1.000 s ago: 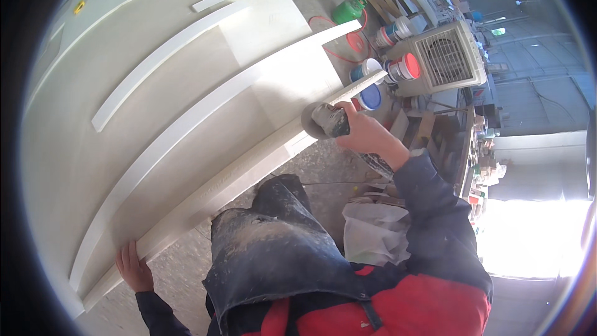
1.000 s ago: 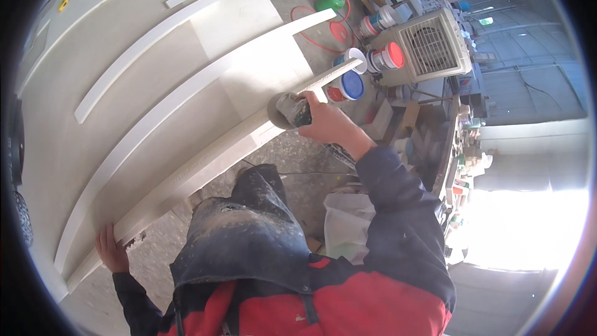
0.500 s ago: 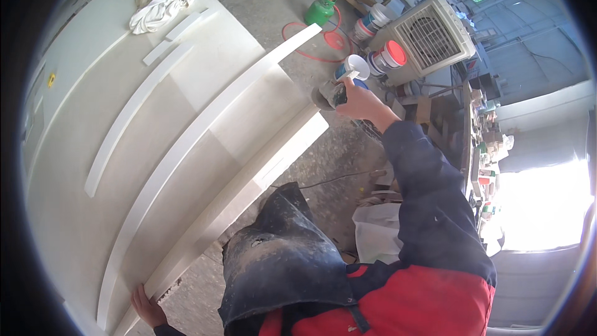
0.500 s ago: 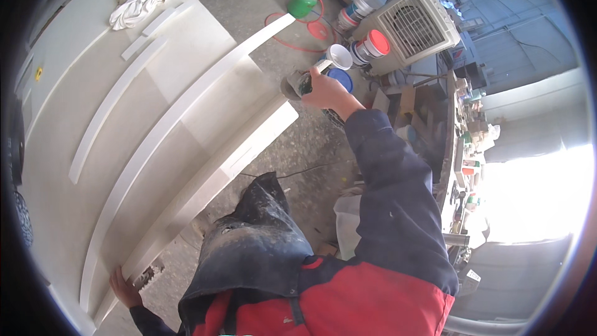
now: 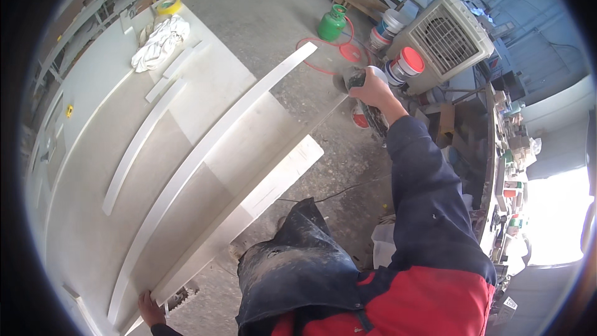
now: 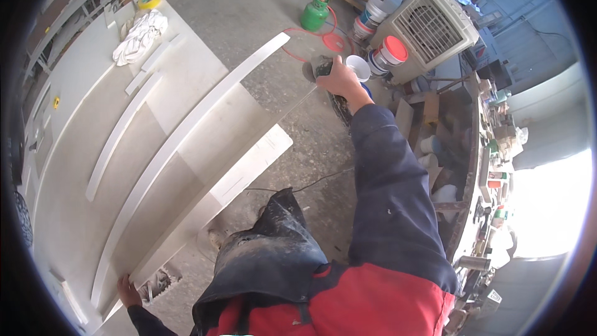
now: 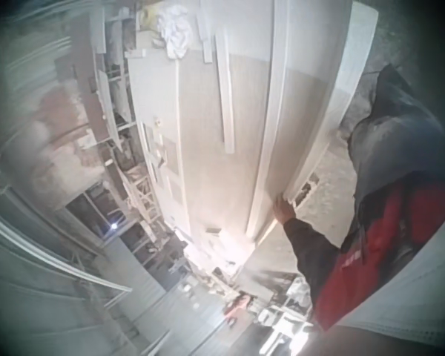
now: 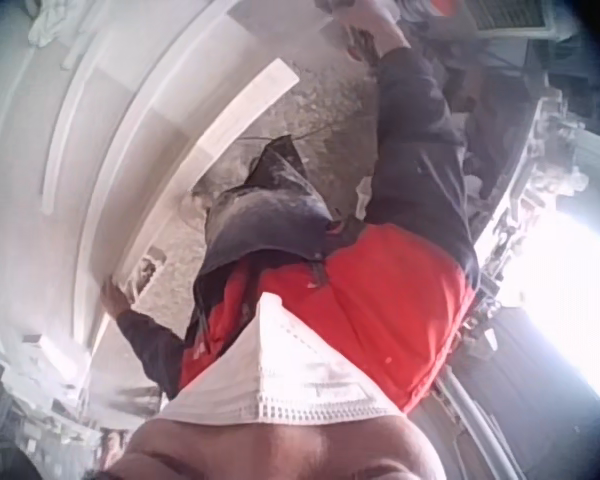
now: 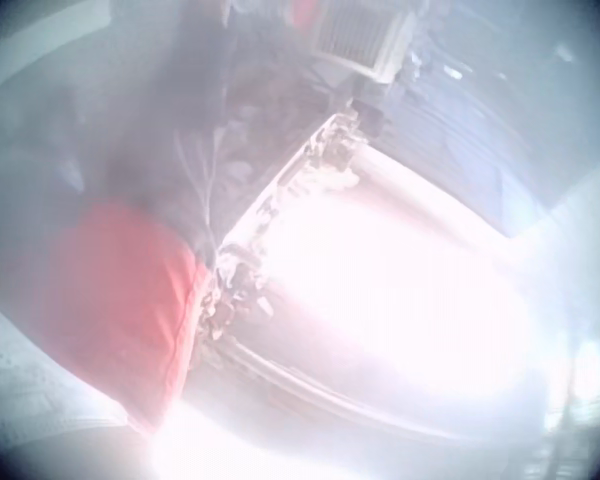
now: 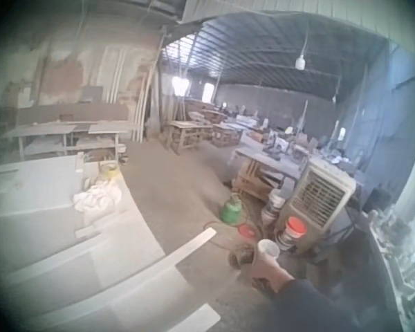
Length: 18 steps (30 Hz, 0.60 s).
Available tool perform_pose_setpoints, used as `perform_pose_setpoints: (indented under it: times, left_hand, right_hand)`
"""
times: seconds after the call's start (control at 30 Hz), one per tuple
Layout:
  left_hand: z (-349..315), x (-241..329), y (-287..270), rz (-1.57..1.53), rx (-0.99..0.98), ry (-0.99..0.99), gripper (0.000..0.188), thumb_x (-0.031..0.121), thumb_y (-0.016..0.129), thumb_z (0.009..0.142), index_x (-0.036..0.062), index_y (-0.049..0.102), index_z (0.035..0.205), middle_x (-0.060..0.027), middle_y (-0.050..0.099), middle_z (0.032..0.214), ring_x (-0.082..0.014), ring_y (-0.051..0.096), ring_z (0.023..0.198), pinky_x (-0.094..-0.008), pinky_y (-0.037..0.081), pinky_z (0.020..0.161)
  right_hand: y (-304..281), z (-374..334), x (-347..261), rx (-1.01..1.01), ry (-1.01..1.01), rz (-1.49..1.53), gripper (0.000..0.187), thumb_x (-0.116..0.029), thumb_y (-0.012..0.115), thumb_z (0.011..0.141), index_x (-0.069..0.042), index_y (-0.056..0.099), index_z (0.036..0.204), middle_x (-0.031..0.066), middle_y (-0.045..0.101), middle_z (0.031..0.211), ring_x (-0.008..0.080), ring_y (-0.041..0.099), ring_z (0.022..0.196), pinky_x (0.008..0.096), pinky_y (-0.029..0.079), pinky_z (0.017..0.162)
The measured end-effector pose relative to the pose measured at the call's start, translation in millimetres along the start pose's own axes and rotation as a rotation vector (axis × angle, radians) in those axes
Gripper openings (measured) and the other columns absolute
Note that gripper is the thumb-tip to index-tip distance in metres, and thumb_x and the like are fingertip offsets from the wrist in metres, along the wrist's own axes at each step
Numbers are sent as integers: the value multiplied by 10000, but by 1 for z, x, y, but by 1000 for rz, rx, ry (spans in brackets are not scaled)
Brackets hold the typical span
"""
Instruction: The person uses a handheld angle grinder to sand the edges of several white plastic strips. They handle the strips one at a time, grinding the edges and then placing them back on the workbench.
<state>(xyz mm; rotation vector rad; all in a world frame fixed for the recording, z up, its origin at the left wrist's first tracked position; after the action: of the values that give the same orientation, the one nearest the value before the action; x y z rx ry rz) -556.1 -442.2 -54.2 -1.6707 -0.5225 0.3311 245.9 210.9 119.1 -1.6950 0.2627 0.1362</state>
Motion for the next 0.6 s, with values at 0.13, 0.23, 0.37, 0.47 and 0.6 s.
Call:
perform_pose_setpoints:
  times: [0.13, 0.23, 0.37, 0.47, 0.6]
  left_hand:
    - [12, 11, -8, 9, -106, -136, 400, 94, 734, 897, 46, 676, 1291, -222, 657, 1309, -443, 596, 1240, -542, 487, 1053]
    - [36, 114, -30, 159, -172, -92, 399, 147, 764, 888, 75, 693, 1274, -216, 659, 1296, -444, 596, 1223, -552, 483, 1041]
    - [67, 291, -34, -48, 94, 238, 401, 204, 768, 900, 90, 699, 1278, -225, 649, 1270, -445, 577, 1229, -573, 451, 1069]
    - [88, 447, -31, -159, 130, 377, 444, 276, 736, 929, 111, 673, 1337, -185, 651, 1269, -400, 584, 1231, -563, 409, 1089]
    - [115, 614, -39, -270, 184, 583, 387, 271, 712, 919, 58, 674, 1240, -149, 633, 1121, -374, 590, 1091, -531, 456, 968]
  right_hand:
    - [-31, -4, 11, 67, -43, 202, 976, -419, 857, 769, -21, 405, 1538, 294, 705, 1272, 442, 678, 1231, 471, 524, 1036]
    - [-49, -13, 36, 68, -83, 292, 950, -384, 881, 755, -55, 443, 1531, 253, 695, 1323, 409, 659, 1275, 446, 498, 1064]
    - [-57, -21, 40, -18, -189, 342, 929, -369, 876, 756, -67, 456, 1528, 255, 695, 1318, 401, 666, 1264, 437, 494, 1075]
    - [-55, -15, 31, -126, -264, 309, 923, -369, 871, 754, -81, 463, 1530, 254, 701, 1305, 394, 669, 1260, 426, 492, 1083]
    - [-36, 10, 10, -302, -377, 182, 903, -366, 849, 757, -100, 468, 1532, 265, 708, 1279, 406, 674, 1246, 428, 497, 1077]
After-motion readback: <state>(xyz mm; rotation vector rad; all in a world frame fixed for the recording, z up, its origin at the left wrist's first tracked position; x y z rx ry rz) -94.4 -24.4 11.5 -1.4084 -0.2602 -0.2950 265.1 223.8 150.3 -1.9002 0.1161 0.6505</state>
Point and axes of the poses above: each hand's wrist, its own z-axis towards the middle knuckle, its own y-axis out of the palm, x = y × z, the point moved 6 cm from there along z, towards the middle knuckle
